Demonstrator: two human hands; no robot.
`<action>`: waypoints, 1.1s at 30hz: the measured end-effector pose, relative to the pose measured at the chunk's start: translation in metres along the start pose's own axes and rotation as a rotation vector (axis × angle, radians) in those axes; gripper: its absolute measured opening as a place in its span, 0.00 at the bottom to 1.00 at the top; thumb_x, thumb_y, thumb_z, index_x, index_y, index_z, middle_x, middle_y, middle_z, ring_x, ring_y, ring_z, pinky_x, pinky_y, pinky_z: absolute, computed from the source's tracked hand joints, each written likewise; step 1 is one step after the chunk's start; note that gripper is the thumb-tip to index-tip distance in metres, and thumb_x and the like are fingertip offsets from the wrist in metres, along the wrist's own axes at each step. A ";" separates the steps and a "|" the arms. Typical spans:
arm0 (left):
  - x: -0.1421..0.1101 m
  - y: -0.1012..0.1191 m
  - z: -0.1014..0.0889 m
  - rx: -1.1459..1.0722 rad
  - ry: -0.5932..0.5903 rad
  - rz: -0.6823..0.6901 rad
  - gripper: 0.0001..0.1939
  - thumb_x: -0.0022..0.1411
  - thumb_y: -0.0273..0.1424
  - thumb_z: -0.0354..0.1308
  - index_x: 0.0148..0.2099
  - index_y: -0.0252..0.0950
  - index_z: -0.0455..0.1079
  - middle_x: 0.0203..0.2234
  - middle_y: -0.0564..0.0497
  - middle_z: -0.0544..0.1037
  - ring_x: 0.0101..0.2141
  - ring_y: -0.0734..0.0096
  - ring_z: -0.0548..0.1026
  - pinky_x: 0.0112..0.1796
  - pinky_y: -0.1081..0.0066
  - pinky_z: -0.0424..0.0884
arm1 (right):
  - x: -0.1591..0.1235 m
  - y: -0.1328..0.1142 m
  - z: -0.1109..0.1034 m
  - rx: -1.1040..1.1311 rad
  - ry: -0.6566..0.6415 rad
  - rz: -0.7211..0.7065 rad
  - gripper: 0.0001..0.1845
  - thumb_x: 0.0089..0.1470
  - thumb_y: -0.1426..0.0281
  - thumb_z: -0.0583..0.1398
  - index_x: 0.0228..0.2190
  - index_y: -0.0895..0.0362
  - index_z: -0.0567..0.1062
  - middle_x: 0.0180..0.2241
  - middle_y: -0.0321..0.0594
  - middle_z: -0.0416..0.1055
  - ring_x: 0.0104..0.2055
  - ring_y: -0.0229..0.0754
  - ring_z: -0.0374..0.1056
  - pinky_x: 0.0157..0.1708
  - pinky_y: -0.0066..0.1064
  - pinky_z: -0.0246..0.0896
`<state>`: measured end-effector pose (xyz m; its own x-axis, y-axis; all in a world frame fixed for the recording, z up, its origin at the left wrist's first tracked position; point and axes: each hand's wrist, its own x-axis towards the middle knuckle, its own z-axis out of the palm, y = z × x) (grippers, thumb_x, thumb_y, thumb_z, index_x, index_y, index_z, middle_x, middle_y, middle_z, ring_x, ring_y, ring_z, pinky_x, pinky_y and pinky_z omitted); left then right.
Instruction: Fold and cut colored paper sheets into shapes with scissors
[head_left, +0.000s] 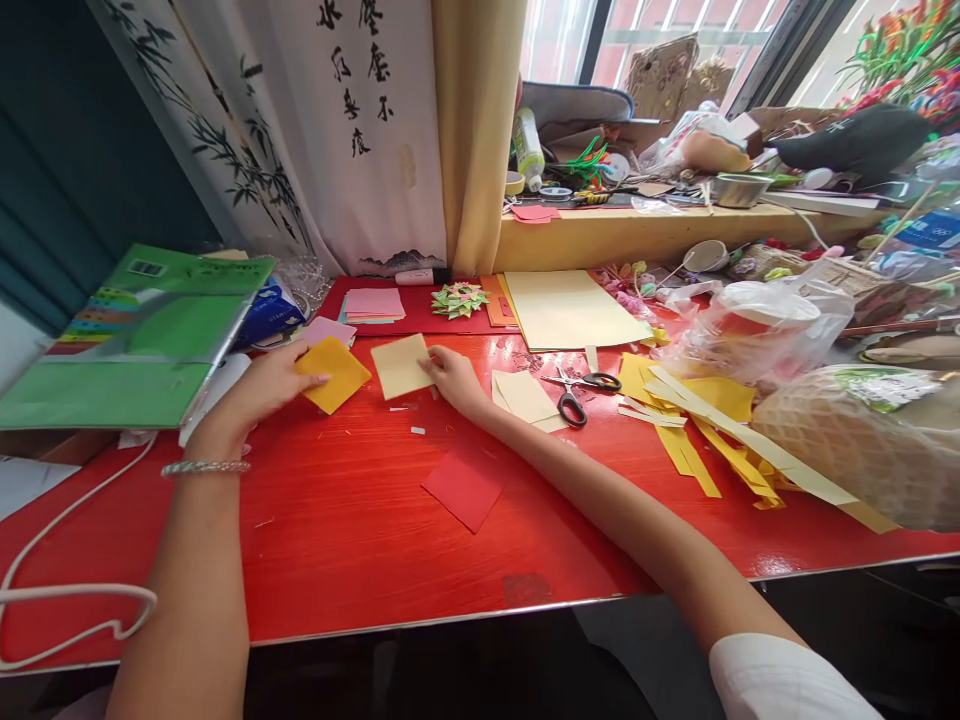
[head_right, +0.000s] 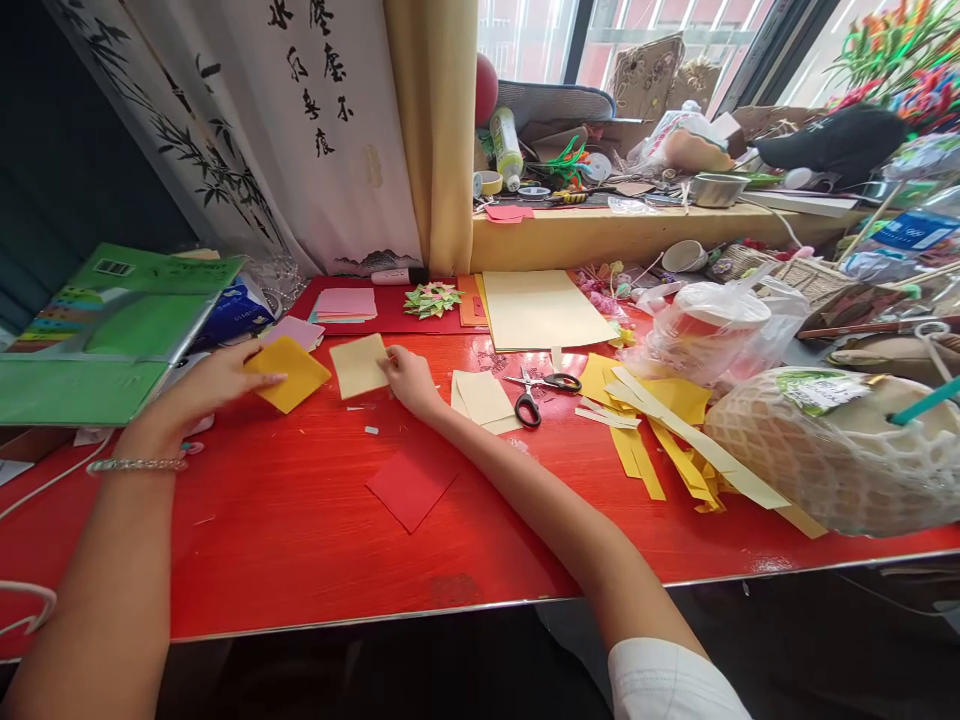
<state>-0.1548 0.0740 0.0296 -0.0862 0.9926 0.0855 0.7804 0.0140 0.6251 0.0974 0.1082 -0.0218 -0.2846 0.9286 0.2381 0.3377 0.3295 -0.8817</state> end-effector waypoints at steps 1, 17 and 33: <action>-0.002 0.006 0.000 -0.019 0.002 0.051 0.26 0.49 0.36 0.59 0.51 0.37 0.66 0.41 0.50 0.74 0.38 0.64 0.72 0.38 0.69 0.68 | 0.000 0.000 -0.001 0.034 0.089 -0.021 0.09 0.58 0.66 0.50 0.31 0.56 0.66 0.20 0.32 0.65 0.21 0.33 0.59 0.24 0.23 0.53; 0.003 0.013 0.027 -0.554 0.087 0.206 0.45 0.47 0.27 0.64 0.64 0.37 0.45 0.51 0.42 0.66 0.52 0.63 0.63 0.51 0.63 0.59 | 0.014 0.023 -0.007 0.310 -0.055 -0.059 0.02 0.55 0.70 0.52 0.30 0.56 0.63 0.25 0.31 0.65 0.21 0.31 0.64 0.21 0.22 0.56; 0.009 0.006 0.045 -0.879 -0.110 0.054 0.36 0.45 0.27 0.65 0.58 0.40 0.60 0.46 0.49 0.74 0.44 0.64 0.71 0.42 0.70 0.68 | 0.018 0.022 -0.009 0.323 -0.128 0.005 0.05 0.54 0.76 0.52 0.27 0.57 0.62 0.20 0.31 0.67 0.21 0.33 0.65 0.22 0.24 0.63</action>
<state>-0.1230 0.0885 -0.0015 0.0321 0.9958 0.0857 0.0198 -0.0864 0.9961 0.1075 0.1337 -0.0338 -0.4013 0.8942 0.1985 0.0438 0.2352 -0.9710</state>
